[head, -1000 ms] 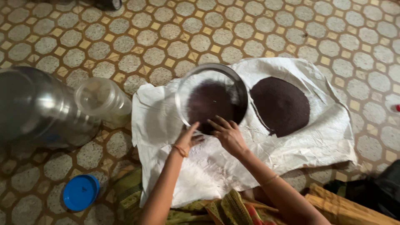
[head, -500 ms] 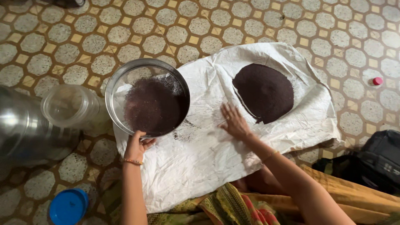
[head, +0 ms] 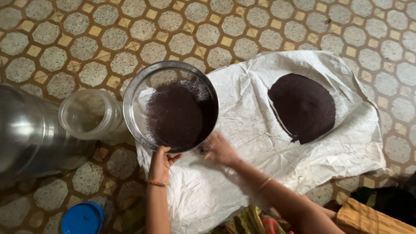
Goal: The person scoops dark grains from a white sack onto a metal sieve and shakes it to separate fine particles. The person repeatedly gathers the sifted material and shakes the sieve until the sack is empty.
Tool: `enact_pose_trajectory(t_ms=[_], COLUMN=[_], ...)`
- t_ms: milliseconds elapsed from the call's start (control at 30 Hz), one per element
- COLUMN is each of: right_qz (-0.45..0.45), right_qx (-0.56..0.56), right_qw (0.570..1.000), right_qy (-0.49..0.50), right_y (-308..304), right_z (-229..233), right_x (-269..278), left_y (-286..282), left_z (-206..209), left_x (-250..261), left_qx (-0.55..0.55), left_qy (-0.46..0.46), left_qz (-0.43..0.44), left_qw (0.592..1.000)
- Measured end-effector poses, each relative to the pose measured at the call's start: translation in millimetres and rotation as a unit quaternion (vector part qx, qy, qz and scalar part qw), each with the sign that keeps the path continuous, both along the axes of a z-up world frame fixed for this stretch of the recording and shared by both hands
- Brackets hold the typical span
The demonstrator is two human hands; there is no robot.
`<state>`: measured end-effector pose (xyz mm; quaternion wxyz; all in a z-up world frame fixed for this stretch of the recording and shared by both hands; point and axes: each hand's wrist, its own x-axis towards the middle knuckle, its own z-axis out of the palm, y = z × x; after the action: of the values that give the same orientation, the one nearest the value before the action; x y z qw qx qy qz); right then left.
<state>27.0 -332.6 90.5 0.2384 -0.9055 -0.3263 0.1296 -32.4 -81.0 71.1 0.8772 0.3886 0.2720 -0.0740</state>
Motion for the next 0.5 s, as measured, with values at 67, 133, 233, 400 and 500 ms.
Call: enact_pose_trajectory(t_ms=[67,133,233,400,500], right_qz=[-0.133,-0.238,-0.205,-0.090,0.103], right_qx=[-0.073,-0.136,-0.170,0.120,-0.048], right_qw=[0.988,0.962,0.955,0.988,0.991], right_qy=[0.006,-0.019,-0.132,0.048,0.065], right_y=[-44.8,-91.6,-99.8,2.2,41.2], right_z=[-30.3,-43.5,-50.8,-22.3,-8.9], right_x=[52.4,97.0,113.9,56.2,-3.0], left_y=[-2.6,-4.9,-7.7,-11.9,-10.0], left_z=[0.9,2.4,8.1,18.6,19.7], left_x=[-0.1,3.3,13.1,16.1,10.8], left_qx=[-0.003,0.000,0.010,0.008,0.011], left_qy=[0.005,0.011,0.014,0.018,0.031], left_qz=[0.015,0.021,0.016,0.032,0.021], left_qw=[1.000,1.000,1.000,0.999,0.999])
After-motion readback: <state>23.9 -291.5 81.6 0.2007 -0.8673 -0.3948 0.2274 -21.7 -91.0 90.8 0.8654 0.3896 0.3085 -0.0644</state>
